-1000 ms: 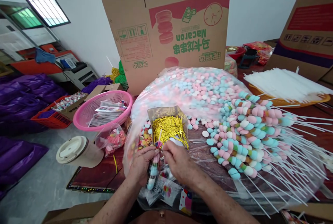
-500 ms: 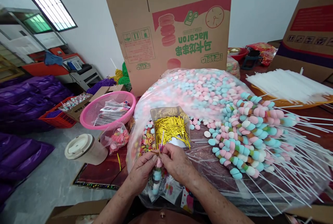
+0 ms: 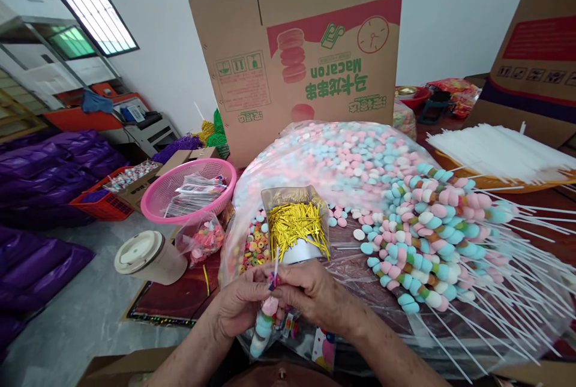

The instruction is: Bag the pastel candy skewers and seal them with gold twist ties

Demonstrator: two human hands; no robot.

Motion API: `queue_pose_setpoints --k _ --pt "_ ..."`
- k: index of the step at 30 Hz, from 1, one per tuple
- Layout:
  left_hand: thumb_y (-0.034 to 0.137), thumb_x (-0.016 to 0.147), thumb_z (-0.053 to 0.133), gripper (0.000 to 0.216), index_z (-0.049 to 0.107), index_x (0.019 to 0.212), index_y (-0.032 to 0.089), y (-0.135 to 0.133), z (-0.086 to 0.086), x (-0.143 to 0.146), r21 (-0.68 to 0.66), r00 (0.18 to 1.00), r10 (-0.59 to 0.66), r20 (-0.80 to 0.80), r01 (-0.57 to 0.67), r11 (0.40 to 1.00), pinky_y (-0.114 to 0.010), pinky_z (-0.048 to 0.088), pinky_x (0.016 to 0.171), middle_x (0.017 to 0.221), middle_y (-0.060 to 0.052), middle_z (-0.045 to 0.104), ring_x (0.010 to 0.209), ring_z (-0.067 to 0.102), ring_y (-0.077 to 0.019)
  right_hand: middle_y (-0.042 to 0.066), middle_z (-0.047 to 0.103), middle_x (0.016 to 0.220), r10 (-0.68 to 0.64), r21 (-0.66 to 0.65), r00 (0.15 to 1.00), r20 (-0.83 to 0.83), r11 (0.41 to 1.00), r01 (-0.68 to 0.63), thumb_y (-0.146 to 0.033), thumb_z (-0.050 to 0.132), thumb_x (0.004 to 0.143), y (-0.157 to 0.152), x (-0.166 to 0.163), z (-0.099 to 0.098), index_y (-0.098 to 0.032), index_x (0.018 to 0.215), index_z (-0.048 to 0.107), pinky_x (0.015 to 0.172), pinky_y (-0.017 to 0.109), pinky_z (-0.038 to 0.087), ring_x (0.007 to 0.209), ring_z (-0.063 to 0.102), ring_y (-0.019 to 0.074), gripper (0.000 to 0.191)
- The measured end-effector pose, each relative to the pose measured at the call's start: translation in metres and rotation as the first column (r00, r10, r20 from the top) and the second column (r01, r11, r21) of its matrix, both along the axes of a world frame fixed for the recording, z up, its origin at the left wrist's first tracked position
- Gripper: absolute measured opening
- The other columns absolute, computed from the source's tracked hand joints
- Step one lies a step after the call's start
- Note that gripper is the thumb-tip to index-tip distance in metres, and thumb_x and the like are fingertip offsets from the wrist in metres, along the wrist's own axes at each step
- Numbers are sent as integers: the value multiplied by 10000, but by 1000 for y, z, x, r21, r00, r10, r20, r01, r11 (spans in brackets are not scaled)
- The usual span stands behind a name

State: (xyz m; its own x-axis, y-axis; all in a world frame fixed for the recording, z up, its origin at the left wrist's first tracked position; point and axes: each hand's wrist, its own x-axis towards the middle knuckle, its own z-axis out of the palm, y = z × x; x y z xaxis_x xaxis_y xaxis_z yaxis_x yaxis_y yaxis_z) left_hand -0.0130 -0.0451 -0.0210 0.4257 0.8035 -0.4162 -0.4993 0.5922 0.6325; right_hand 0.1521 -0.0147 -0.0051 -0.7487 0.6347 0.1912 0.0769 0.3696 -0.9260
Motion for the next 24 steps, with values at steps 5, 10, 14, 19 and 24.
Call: queue_pose_setpoints --k 5,10,14,19,24 --pt "181 542 790 637 520 1119 197 2 -2 10 19 951 302 -63 -301 953 -247 453 514 629 18 631 484 587 -128 -20 579 566 -244 -67 970 9 967 244 -303 474 860 4 -6 -8 -183 620 482 487 203 364 520 506 101 269" --pt "219 538 795 342 597 808 147 7 -2 13 104 930 345 -123 -334 937 -193 383 479 540 16 611 440 524 -84 5 526 641 -366 319 927 74 890 326 -231 361 888 -2 -10 -21 -194 703 430 515 240 322 565 465 126 201" --pt "324 609 750 263 584 654 125 9 3 12 276 920 304 -246 -234 932 -183 319 469 459 21 554 431 452 -63 33 522 636 -463 566 880 102 755 332 -189 313 888 1 -10 -27 -188 715 427 518 274 301 563 455 159 207" --pt "347 667 703 262 561 688 127 6 5 9 444 832 312 -459 -90 892 -196 311 484 507 29 548 472 438 -67 82 552 701 -587 758 809 -29 515 401 -131 281 883 -2 -19 -32 -164 737 481 641 331 332 680 456 206 250" --pt "362 732 629 227 544 704 153 3 1 9 526 821 360 -444 -86 846 -215 339 502 533 32 520 490 440 -85 30 476 586 -611 745 777 -150 447 496 -117 277 898 -5 -25 -33 -187 641 438 563 277 302 585 405 164 312"
